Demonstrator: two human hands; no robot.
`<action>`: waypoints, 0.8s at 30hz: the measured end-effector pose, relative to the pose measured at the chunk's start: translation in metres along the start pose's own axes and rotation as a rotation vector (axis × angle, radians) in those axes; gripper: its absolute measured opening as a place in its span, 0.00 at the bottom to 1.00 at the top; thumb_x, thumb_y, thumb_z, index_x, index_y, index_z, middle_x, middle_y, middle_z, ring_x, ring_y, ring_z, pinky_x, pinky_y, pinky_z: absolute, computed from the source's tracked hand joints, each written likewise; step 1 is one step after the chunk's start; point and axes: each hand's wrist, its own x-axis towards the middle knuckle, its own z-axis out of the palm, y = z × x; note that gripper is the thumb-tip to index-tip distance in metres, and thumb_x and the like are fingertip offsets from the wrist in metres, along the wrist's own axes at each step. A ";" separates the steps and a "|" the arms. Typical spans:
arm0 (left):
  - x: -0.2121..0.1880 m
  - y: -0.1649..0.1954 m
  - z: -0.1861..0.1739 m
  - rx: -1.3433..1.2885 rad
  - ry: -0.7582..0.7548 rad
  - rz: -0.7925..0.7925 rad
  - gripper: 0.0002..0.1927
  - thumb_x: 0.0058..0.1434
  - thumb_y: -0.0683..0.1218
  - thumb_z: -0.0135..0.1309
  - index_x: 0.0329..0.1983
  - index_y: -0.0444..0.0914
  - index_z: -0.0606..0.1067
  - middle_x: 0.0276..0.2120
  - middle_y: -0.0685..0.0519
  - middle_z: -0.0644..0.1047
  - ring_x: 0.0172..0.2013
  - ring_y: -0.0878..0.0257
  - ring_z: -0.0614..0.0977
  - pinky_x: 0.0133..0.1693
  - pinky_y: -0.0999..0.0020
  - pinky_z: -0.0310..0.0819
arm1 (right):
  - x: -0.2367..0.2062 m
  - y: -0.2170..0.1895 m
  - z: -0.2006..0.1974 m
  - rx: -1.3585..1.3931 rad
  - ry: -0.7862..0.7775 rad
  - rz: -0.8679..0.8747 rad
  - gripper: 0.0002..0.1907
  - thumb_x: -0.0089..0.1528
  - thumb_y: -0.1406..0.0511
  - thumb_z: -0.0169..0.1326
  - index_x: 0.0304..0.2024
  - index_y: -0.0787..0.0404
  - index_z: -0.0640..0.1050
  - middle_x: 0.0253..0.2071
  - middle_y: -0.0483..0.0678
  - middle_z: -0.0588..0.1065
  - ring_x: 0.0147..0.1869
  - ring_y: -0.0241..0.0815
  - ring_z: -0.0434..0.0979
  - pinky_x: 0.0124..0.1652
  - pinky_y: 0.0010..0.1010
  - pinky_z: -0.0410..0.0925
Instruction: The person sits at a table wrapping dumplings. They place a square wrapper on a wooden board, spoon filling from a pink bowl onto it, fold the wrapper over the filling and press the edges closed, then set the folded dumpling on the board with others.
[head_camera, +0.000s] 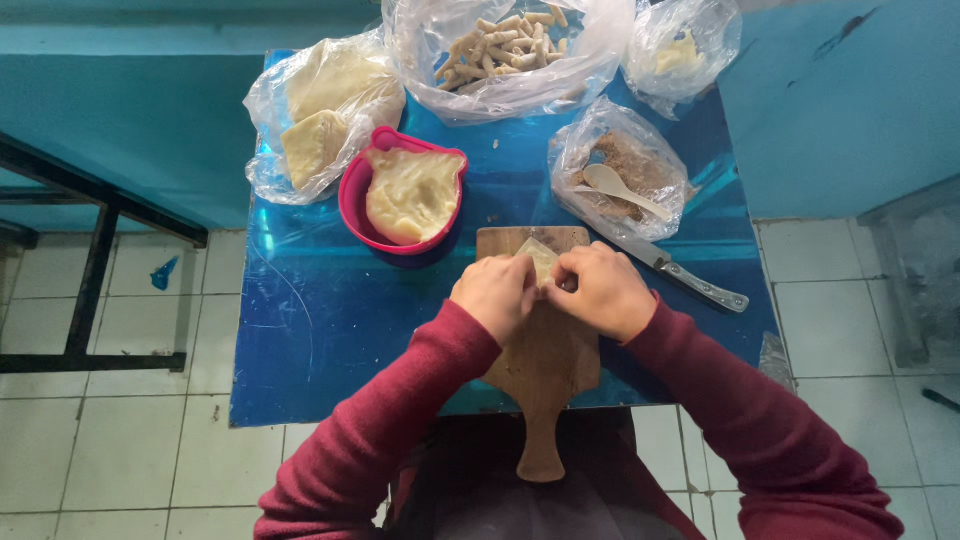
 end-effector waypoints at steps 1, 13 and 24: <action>0.001 -0.003 -0.001 -0.005 0.059 0.064 0.07 0.56 0.45 0.57 0.33 0.37 0.74 0.32 0.46 0.76 0.39 0.45 0.78 0.43 0.51 0.72 | 0.001 0.000 -0.001 0.026 -0.003 0.015 0.09 0.52 0.61 0.65 0.29 0.58 0.80 0.27 0.47 0.78 0.37 0.49 0.76 0.40 0.39 0.69; -0.011 -0.010 -0.007 -0.004 -0.016 0.218 0.04 0.55 0.40 0.55 0.34 0.38 0.74 0.37 0.47 0.75 0.43 0.48 0.76 0.45 0.55 0.73 | -0.017 -0.009 -0.008 0.011 0.113 -0.347 0.09 0.53 0.71 0.58 0.37 0.60 0.81 0.38 0.49 0.79 0.45 0.52 0.74 0.48 0.40 0.67; -0.003 -0.012 -0.009 -0.038 -0.035 0.161 0.06 0.57 0.38 0.51 0.38 0.38 0.74 0.33 0.46 0.76 0.40 0.45 0.78 0.44 0.52 0.71 | 0.001 0.004 -0.005 0.070 0.009 -0.206 0.05 0.57 0.69 0.58 0.36 0.58 0.81 0.35 0.49 0.78 0.43 0.52 0.74 0.45 0.39 0.67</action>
